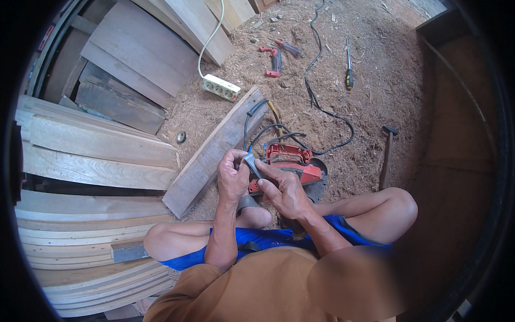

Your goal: The person repairs a power sander by hand, twisting and connecting wires within the internal housing while sitting on the floor.

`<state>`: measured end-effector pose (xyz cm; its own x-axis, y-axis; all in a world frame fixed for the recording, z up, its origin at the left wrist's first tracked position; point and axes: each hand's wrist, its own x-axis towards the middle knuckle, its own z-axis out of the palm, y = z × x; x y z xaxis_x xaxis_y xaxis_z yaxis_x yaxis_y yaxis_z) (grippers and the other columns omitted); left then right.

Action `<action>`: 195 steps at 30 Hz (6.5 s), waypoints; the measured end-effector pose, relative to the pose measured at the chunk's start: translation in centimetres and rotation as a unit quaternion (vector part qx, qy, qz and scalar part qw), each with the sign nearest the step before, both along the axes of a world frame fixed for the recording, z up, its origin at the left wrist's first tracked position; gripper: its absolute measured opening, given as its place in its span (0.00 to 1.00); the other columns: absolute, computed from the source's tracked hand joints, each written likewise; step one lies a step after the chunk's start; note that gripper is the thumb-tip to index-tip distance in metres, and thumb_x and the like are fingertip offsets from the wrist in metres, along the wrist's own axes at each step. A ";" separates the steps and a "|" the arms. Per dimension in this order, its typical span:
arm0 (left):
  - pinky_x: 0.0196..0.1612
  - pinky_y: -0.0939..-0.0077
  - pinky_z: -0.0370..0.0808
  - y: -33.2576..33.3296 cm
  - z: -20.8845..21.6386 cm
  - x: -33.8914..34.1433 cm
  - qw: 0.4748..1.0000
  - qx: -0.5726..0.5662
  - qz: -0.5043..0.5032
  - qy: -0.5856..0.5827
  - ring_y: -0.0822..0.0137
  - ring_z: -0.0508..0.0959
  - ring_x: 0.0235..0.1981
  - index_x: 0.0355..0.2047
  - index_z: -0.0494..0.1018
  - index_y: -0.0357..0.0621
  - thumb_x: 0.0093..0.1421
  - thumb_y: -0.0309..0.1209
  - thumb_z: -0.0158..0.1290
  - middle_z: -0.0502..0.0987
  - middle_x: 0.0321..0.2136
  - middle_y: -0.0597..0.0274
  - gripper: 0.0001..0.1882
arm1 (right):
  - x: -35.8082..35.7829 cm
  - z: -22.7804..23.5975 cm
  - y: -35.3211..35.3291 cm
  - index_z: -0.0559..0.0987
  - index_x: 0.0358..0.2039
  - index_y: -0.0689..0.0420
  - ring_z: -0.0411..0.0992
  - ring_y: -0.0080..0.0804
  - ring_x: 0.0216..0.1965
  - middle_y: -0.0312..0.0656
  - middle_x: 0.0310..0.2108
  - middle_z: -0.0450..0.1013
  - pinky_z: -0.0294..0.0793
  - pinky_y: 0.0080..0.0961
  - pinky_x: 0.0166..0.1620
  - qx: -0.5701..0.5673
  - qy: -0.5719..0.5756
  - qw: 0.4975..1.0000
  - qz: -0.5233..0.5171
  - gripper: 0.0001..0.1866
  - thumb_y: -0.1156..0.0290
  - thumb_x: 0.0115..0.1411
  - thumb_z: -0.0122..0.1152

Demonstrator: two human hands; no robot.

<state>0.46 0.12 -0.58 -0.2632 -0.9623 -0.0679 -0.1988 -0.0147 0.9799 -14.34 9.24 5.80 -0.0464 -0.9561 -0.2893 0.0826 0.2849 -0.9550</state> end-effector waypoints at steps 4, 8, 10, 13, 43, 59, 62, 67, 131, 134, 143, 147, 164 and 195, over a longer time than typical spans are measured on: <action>0.27 0.83 0.71 0.2 0.2 -0.5 1.000 0.003 0.018 0.013 0.82 0.73 0.24 0.34 0.74 0.38 0.62 0.23 0.56 0.76 0.25 0.69 0.01 | 0.0 0.1 0.0 0.69 0.65 0.63 0.70 0.17 0.27 0.36 0.32 0.75 0.73 0.20 0.32 -0.005 -0.001 1.000 -0.004 0.25 0.74 0.67 0.55; 0.25 0.81 0.70 0.2 -0.2 -0.5 0.998 -0.004 0.037 0.043 0.82 0.72 0.22 0.31 0.75 0.37 0.61 0.22 0.56 0.76 0.22 0.68 0.02 | 0.1 0.2 -0.1 0.69 0.65 0.63 0.69 0.16 0.27 0.34 0.32 0.74 0.73 0.20 0.32 0.007 -0.005 1.000 -0.002 0.26 0.74 0.67 0.55; 0.25 0.79 0.70 0.2 0.1 -0.5 0.999 0.000 0.032 0.032 0.80 0.72 0.22 0.31 0.75 0.37 0.61 0.22 0.56 0.76 0.22 0.67 0.02 | 0.0 0.3 -0.1 0.69 0.65 0.63 0.69 0.16 0.27 0.34 0.32 0.74 0.73 0.20 0.31 0.006 -0.008 1.000 -0.003 0.26 0.74 0.67 0.55; 0.26 0.76 0.72 0.1 0.4 -0.2 1.000 -0.023 0.017 0.003 0.76 0.74 0.22 0.32 0.75 0.37 0.60 0.22 0.56 0.77 0.22 0.63 0.01 | -0.1 0.1 0.0 0.69 0.65 0.63 0.68 0.16 0.26 0.33 0.32 0.74 0.71 0.19 0.30 0.006 -0.030 1.000 -0.007 0.25 0.74 0.67 0.55; 0.35 0.82 0.71 0.2 -0.2 0.3 0.992 0.054 -0.010 0.116 0.80 0.72 0.30 0.36 0.72 0.38 0.68 0.27 0.50 0.75 0.28 0.68 0.05 | 0.3 -0.5 -0.1 0.69 0.65 0.61 0.66 0.15 0.24 0.31 0.29 0.71 0.68 0.17 0.27 0.025 -0.117 0.992 -0.030 0.25 0.76 0.68 0.54; 0.35 0.81 0.71 0.4 1.1 0.1 0.980 0.098 -0.027 0.172 0.80 0.71 0.31 0.36 0.73 0.39 0.67 0.28 0.51 0.75 0.28 0.69 0.05 | -0.4 -1.9 0.0 0.71 0.63 0.61 0.68 0.15 0.22 0.32 0.28 0.73 0.68 0.18 0.24 0.035 -0.117 0.991 -0.053 0.23 0.74 0.67 0.55; 0.34 0.81 0.71 0.0 0.8 0.3 0.981 0.093 -0.021 0.167 0.81 0.71 0.30 0.36 0.73 0.39 0.67 0.28 0.51 0.75 0.28 0.69 0.05 | -0.9 -0.7 -0.6 0.72 0.61 0.62 0.70 0.16 0.24 0.36 0.32 0.76 0.69 0.17 0.25 0.046 -0.097 0.991 -0.075 0.23 0.73 0.66 0.57; 0.28 0.82 0.68 0.0 1.0 0.7 0.976 0.150 -0.104 0.119 0.82 0.69 0.25 0.33 0.74 0.39 0.65 0.28 0.52 0.73 0.23 0.72 0.06 | -1.6 -1.3 -2.8 0.77 0.49 0.66 0.73 0.22 0.31 0.37 0.33 0.78 0.73 0.25 0.37 0.007 0.025 0.995 -0.098 0.18 0.73 0.59 0.62; 0.34 0.76 0.73 0.8 -0.3 -0.3 0.981 0.110 -0.140 0.076 0.76 0.76 0.29 0.33 0.73 0.37 0.64 0.24 0.52 0.78 0.26 0.62 0.04 | -1.5 -3.3 -3.3 0.70 0.29 0.62 0.72 0.60 0.27 0.55 0.22 0.71 0.66 0.46 0.29 -0.153 0.345 0.926 -0.013 0.08 0.72 0.53 0.57; 0.33 0.80 0.71 0.8 -0.5 -0.8 0.972 0.140 -0.135 0.135 0.80 0.73 0.29 0.34 0.72 0.38 0.66 0.24 0.50 0.76 0.26 0.67 0.04 | -1.3 -3.7 -3.4 0.69 0.29 0.62 0.72 0.59 0.26 0.54 0.21 0.71 0.66 0.46 0.29 -0.145 0.341 0.928 -0.037 0.08 0.72 0.54 0.57; 0.27 0.87 0.62 0.6 1.6 -1.5 0.977 0.117 -0.120 0.135 0.87 0.65 0.25 0.33 0.71 0.41 0.67 0.24 0.50 0.71 0.24 0.75 0.03 | -1.5 -3.9 -3.4 0.73 0.32 0.64 0.74 0.43 0.26 0.49 0.24 0.73 0.73 0.36 0.32 -0.095 0.195 0.972 -0.093 0.08 0.72 0.56 0.59; 0.26 0.88 0.59 0.5 1.2 -1.3 0.970 0.121 -0.122 0.169 0.88 0.63 0.23 0.32 0.71 0.42 0.66 0.25 0.51 0.68 0.23 0.77 0.04 | -1.2 -4.7 -3.7 0.76 0.32 0.61 0.69 0.22 0.23 0.35 0.23 0.73 0.70 0.25 0.27 -0.073 0.024 0.990 -0.122 0.05 0.73 0.63 0.56; 0.33 0.86 0.66 0.4 -0.5 -0.3 0.965 0.166 -0.084 0.187 0.84 0.67 0.28 0.36 0.71 0.43 0.67 0.28 0.52 0.70 0.28 0.75 0.03 | -1.6 -2.9 1.1 0.71 0.57 0.61 0.68 0.17 0.27 0.32 0.30 0.69 0.71 0.18 0.29 0.165 -0.290 0.936 -0.107 0.19 0.68 0.68 0.52; 0.27 0.82 0.69 0.0 -0.3 -0.9 0.995 0.069 -0.040 0.062 0.82 0.70 0.23 0.34 0.73 0.40 0.64 0.25 0.54 0.74 0.23 0.71 0.02 | 1.2 -2.0 0.7 0.57 0.72 0.55 0.66 0.17 0.21 0.31 0.27 0.66 0.70 0.18 0.25 0.072 -0.230 0.969 -0.050 0.30 0.74 0.71 0.47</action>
